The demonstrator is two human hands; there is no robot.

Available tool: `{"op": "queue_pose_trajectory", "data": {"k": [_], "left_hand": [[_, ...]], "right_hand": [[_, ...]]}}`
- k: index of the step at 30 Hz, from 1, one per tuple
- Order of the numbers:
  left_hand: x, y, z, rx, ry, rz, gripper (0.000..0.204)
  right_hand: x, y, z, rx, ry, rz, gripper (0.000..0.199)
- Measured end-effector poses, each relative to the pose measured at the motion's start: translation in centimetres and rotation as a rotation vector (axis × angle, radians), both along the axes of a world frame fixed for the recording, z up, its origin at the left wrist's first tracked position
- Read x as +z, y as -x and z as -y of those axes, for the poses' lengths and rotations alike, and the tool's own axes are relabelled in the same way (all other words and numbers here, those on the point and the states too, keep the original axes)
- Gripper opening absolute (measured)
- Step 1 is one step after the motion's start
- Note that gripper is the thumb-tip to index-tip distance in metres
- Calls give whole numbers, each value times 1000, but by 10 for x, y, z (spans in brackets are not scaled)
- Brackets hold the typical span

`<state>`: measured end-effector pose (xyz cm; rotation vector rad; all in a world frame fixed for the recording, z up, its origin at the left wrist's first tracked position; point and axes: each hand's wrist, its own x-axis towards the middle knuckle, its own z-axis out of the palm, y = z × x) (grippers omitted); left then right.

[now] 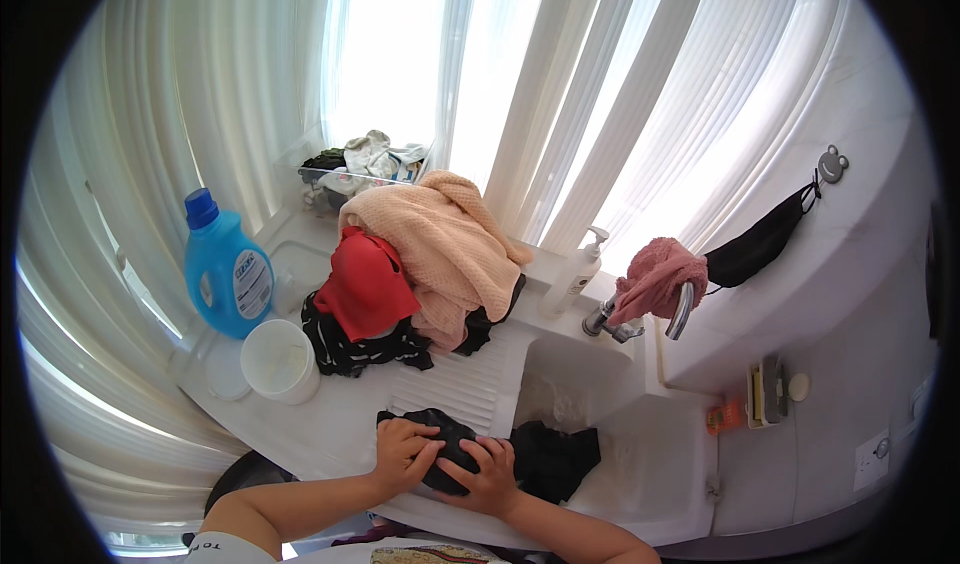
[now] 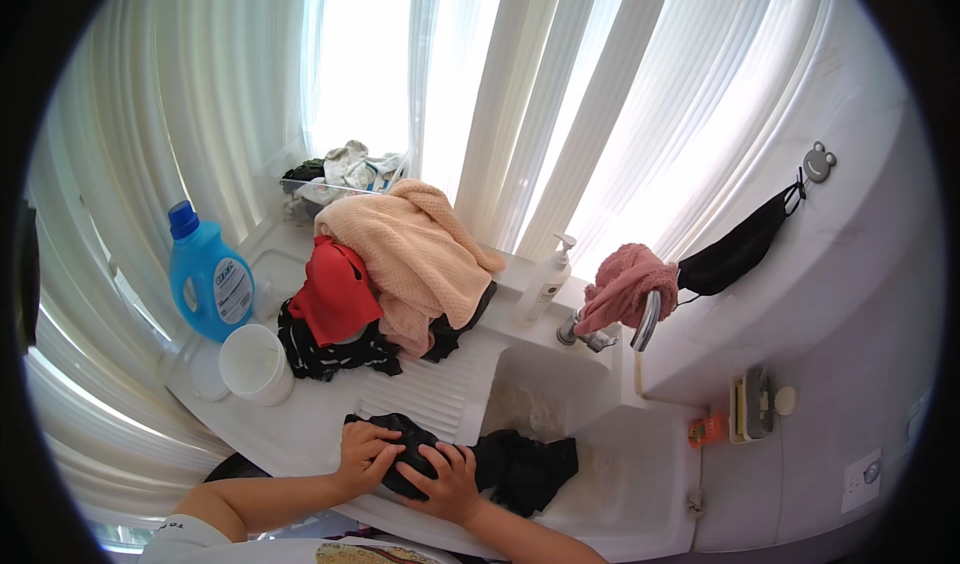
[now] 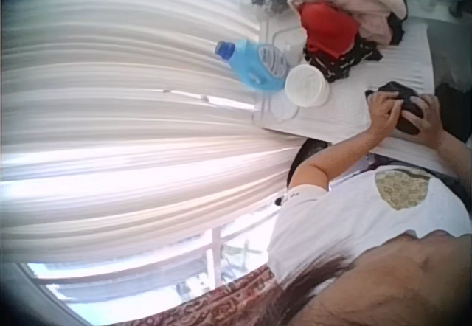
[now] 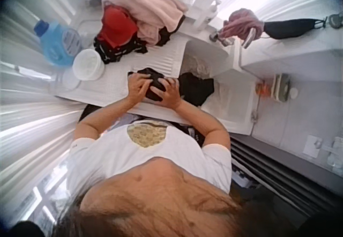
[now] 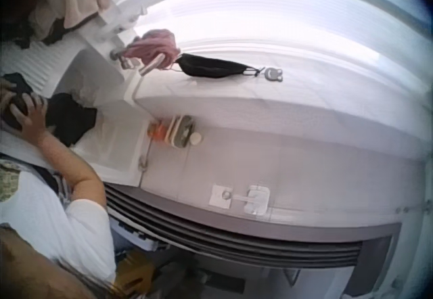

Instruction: The person washes a black garment and a pink cloth by hand in a sink. The person rubs the black item in the water, sets it aside, and then scrubs and wrings out the pink cloth under the running faucet.

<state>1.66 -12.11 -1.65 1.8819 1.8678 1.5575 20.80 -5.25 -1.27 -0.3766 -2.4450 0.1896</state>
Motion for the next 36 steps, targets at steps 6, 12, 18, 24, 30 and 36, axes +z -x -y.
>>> {"op": "queue_pose_trajectory", "data": {"k": [6,12,18,24,30,36], "left_hand": [[-16,26,-102,317,157,-58,19],[9,16,-30,-111,330,-139,39],[-9,4,-50,235,178,-240,11],[-2,33,-78,80,475,-291,40],[3,-7,23,-63,125,-106,17],[-7,18,-84,309,181,-252,24]], "right_hand": [[2,59,-75,-175,210,-6,72],[27,15,-34,-79,347,-80,66],[0,45,-50,-97,188,-129,57],[16,63,-69,-407,689,191,78],[1,-10,30,-57,-21,41,87],[-4,52,-78,-269,268,70,105]]}}
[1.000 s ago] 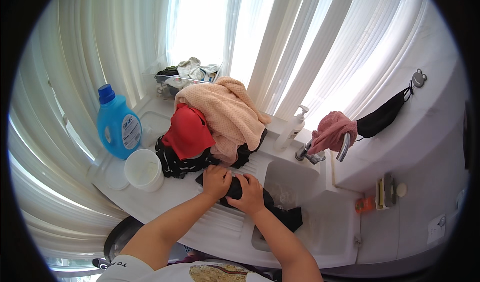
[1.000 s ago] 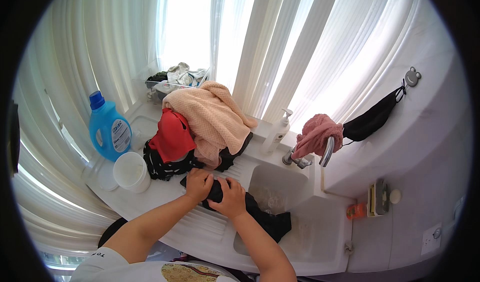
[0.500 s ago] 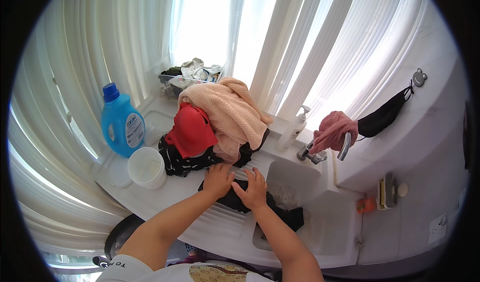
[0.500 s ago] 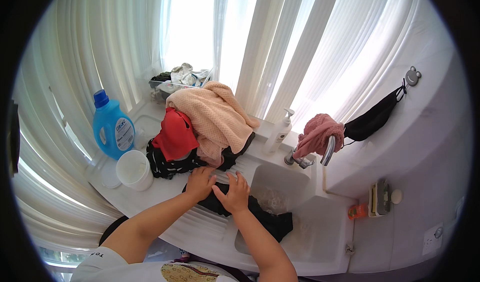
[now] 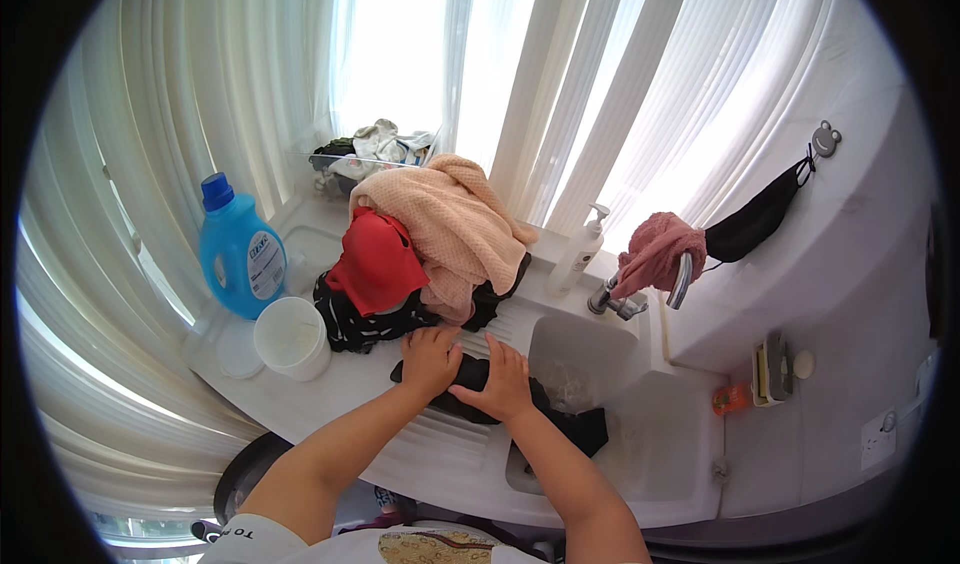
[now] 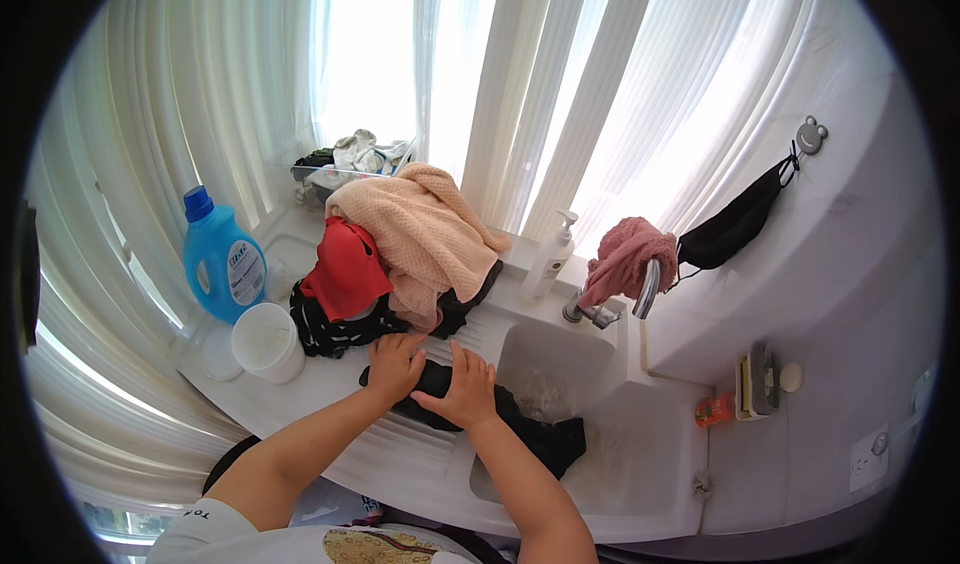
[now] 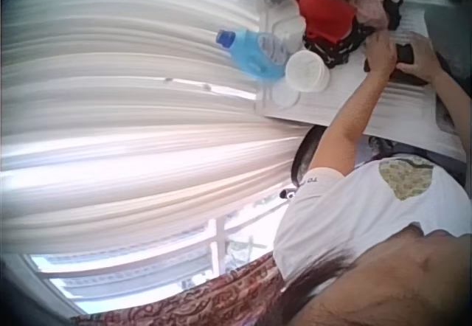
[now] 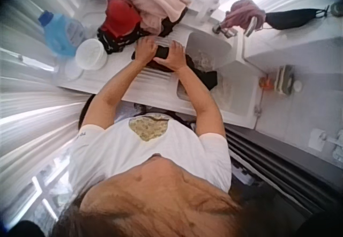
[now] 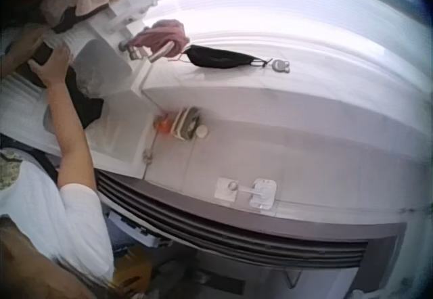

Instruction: The person washes a black garment and a pink cloth by hand in a sink. The person rubs the black item in the water, sets it aside, and then scrubs and wrings out the pink cloth under the running faucet.

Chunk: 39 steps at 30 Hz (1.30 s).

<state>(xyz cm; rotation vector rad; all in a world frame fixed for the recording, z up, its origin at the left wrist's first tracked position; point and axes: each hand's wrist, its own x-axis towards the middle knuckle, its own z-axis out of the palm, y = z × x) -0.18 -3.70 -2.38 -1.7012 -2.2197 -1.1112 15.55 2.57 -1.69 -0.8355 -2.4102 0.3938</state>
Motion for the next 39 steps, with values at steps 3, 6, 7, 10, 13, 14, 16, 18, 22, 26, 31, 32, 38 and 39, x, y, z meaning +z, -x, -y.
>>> {"op": "queue_pose_trajectory", "data": {"k": [3,6,7,10,13,14,16,18,22,26,31,32,38,39], "left_hand": [[1,11,2,-103,175,-46,34],[18,-11,67,-509,114,165,38],[30,-23,93,-477,17,29,39],[13,-29,112,-364,-22,-56,34],[0,-14,40,-157,2,36,23],[4,-8,17,-123,42,98,25],[2,14,-7,-54,226,203,31],[4,15,-3,-96,203,254,38],[14,22,38,-257,272,489,68],[24,36,61,-211,164,954,64],[50,25,60,51,-323,959,42],[51,14,62,104,-337,885,40],[60,14,90,-90,766,34,71],[66,17,80,-79,514,31,73]], "right_hand": [[32,5,25,-158,317,258,112],[20,-48,78,92,-105,2,93],[27,-59,98,86,-148,-2,85],[9,-48,105,73,-185,-73,74],[-7,-8,21,139,-6,-132,71],[-5,-1,3,60,4,-125,73],[-4,15,-13,-65,112,-28,94],[11,8,-10,-37,245,129,109],[39,-47,7,73,232,479,122],[21,-86,10,-41,354,524,91],[40,-74,-1,-380,468,-84,64],[40,-67,-3,-435,470,-194,64],[27,-78,-26,-35,874,-152,64],[19,-79,-38,-132,1086,-300,62]]}}
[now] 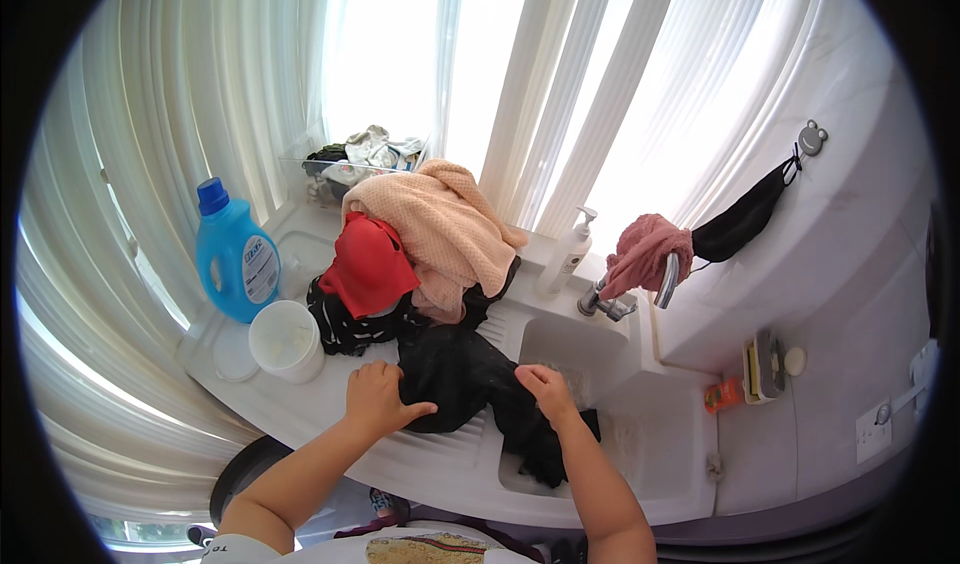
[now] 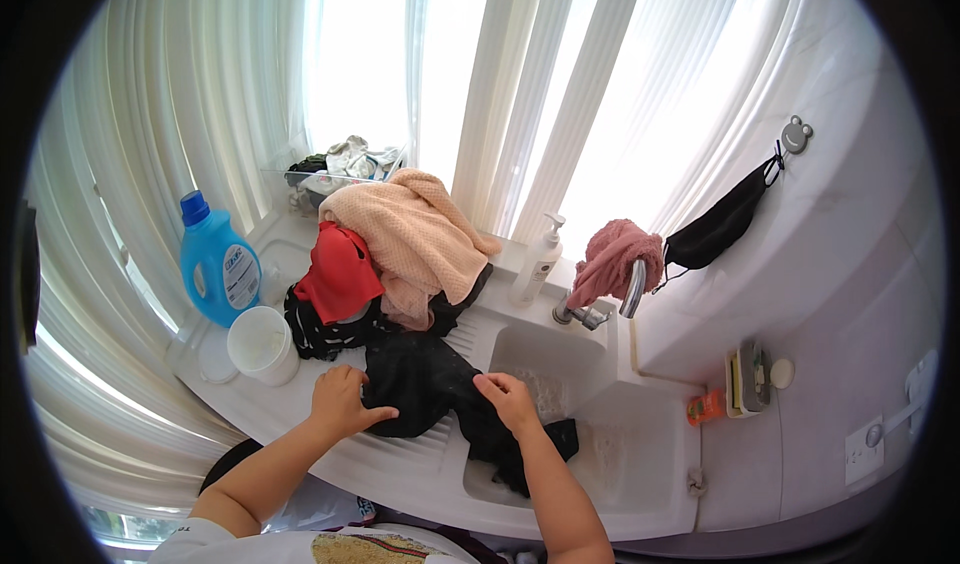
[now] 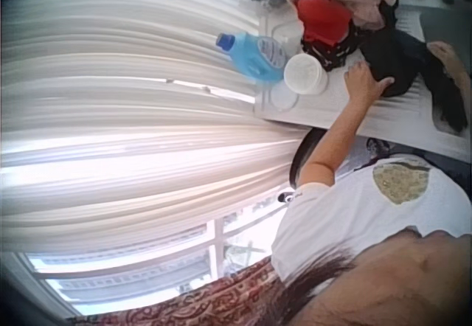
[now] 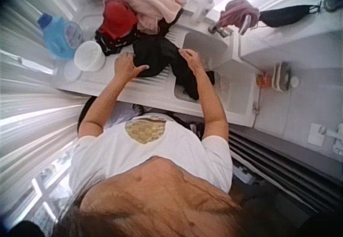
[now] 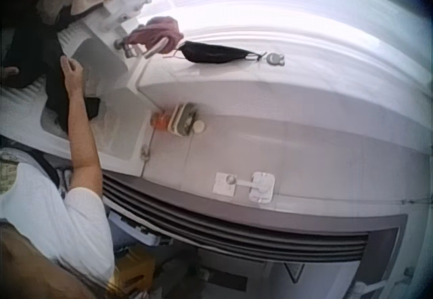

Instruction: The person washes a black garment and a pink cloth by hand in a sink. The person rubs the black item in the water, sets it aside, and then scrubs and wrings out the pink cloth under the running faucet.

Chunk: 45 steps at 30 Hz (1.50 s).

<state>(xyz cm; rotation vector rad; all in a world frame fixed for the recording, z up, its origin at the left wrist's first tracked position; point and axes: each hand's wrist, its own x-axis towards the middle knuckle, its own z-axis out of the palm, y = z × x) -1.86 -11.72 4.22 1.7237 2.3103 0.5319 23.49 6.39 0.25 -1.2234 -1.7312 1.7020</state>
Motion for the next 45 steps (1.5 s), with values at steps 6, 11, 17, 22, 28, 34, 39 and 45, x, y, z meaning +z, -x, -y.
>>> {"op": "queue_pose_trajectory", "data": {"k": [6,11,17,22,28,34,39,45], "left_hand": [[-20,-9,-81,15,-363,-53,72],[-27,-27,-23,-314,-426,-17,74],[-60,-30,-46,-255,-517,-215,26],[-39,-21,-98,65,-398,-150,45],[-45,-16,29,-510,-641,14,44],[-59,-8,-66,-80,-442,-4,37],[-39,-6,-54,-201,-537,-139,41],[-56,-22,28,-368,-545,74,34]], "right_hand": [[9,71,7,159,-571,630,74],[14,25,82,277,-1150,-11,34],[-22,57,69,161,-1176,64,24],[-29,79,9,6,-921,421,55],[3,13,117,410,-1136,101,48],[-21,75,38,237,-1003,410,43],[-4,59,47,271,-846,130,84],[-8,43,115,350,-1246,115,64]]}}
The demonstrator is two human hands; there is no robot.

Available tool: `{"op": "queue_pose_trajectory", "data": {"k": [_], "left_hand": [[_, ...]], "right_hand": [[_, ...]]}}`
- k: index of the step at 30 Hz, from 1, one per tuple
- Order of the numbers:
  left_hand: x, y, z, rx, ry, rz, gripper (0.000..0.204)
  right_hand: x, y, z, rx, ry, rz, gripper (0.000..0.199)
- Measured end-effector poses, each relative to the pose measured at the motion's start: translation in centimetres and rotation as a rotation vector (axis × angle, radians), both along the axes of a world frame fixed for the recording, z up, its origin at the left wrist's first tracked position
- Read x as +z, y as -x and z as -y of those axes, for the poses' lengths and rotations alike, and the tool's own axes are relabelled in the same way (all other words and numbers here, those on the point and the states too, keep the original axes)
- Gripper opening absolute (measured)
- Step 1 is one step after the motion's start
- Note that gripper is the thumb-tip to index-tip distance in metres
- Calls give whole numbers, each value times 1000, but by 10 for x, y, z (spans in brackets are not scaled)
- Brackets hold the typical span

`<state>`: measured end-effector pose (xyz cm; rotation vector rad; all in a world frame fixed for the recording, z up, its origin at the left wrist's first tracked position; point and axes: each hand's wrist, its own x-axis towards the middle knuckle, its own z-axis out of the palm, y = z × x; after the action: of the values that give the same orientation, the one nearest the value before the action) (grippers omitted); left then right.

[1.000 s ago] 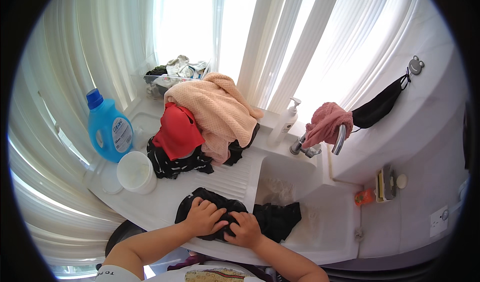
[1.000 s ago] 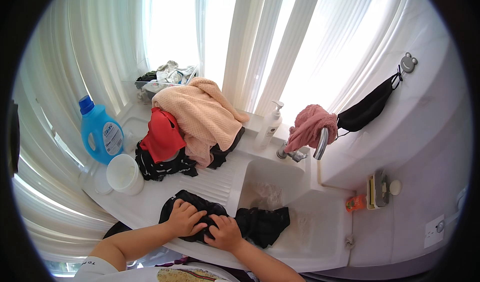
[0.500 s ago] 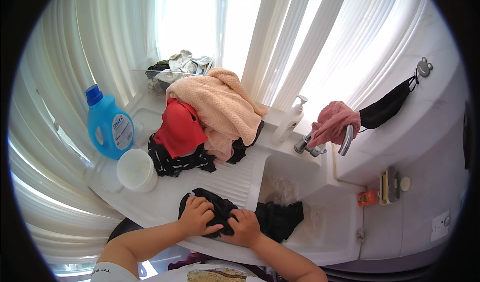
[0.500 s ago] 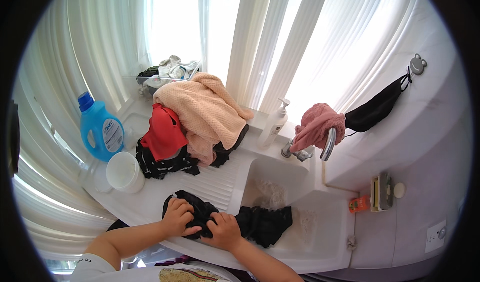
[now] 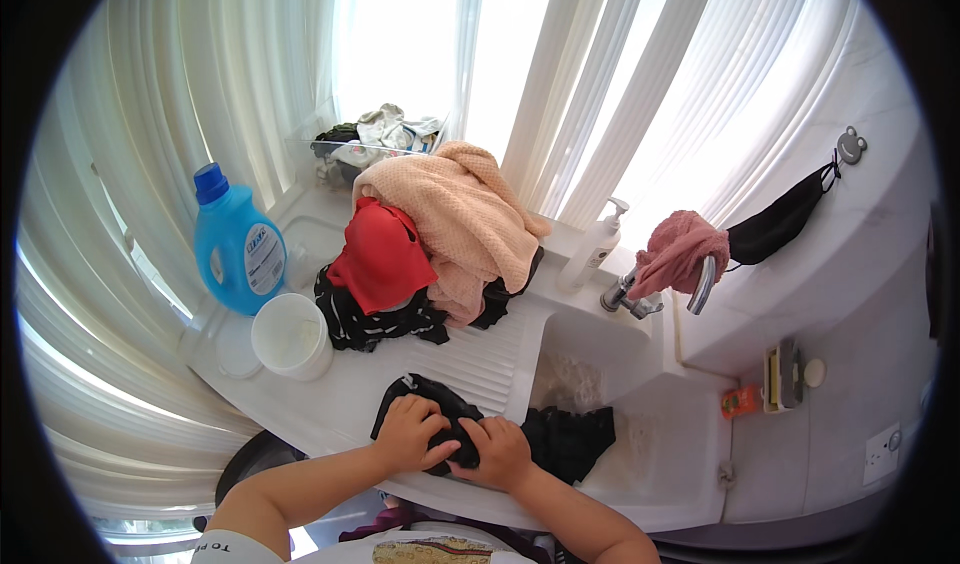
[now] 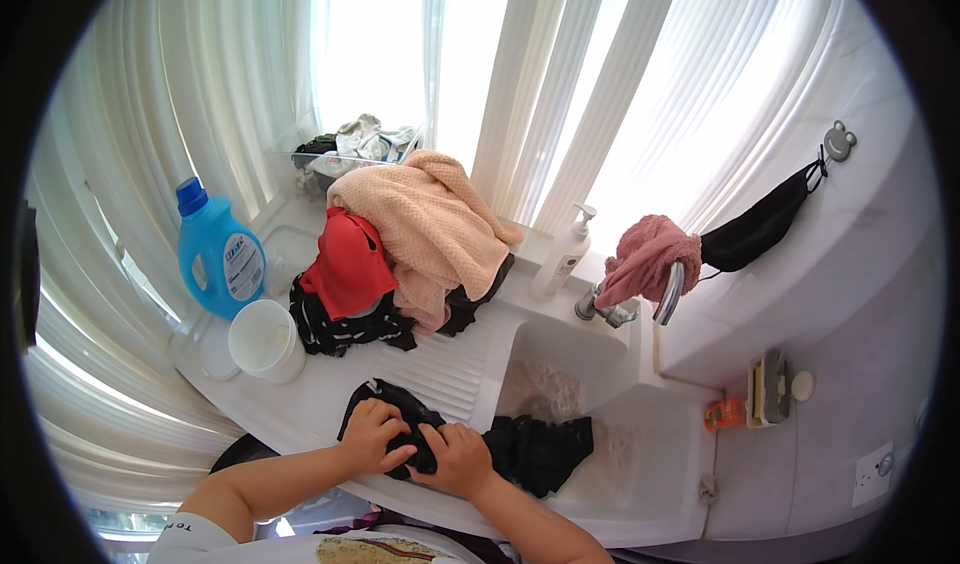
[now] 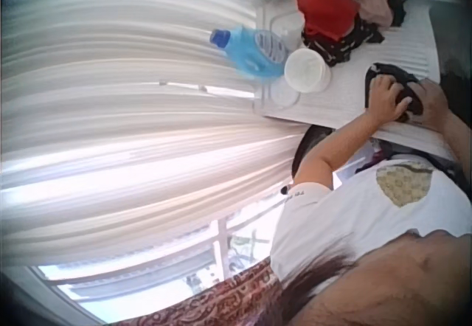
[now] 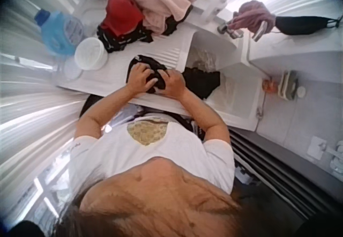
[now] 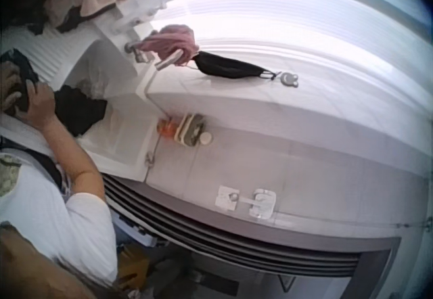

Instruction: The person washes a black garment and a pink cloth by hand in a sink. The person rubs the black item in the water, sets it aside, and then scrubs and wrings out the pink cloth under the running faucet.

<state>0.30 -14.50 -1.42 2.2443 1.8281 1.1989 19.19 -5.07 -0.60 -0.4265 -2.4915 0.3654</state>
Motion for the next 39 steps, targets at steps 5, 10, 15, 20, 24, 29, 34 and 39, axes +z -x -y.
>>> {"op": "queue_pose_trajectory", "data": {"k": [5,10,15,20,24,29,34,39], "left_hand": [[7,9,-87,409,-35,-15,46],[1,15,-37,103,373,184,64],[-4,-15,-5,3,117,64,28],[-18,10,-101,417,47,98,38],[7,10,-77,221,486,96,58],[0,-14,9,-9,-60,31,45],[-12,3,-88,328,45,62,29],[3,14,-77,231,-144,128,34]], "right_hand": [[-1,35,-75,-296,108,52,55],[13,-2,-33,-17,368,91,61],[-9,-15,5,155,-46,-94,42],[-10,33,-67,-215,302,-57,65],[23,12,-47,-115,438,317,99],[1,-26,30,-28,-22,50,90],[-8,23,-70,-67,-27,5,85],[24,21,-57,-98,232,123,98]]}}
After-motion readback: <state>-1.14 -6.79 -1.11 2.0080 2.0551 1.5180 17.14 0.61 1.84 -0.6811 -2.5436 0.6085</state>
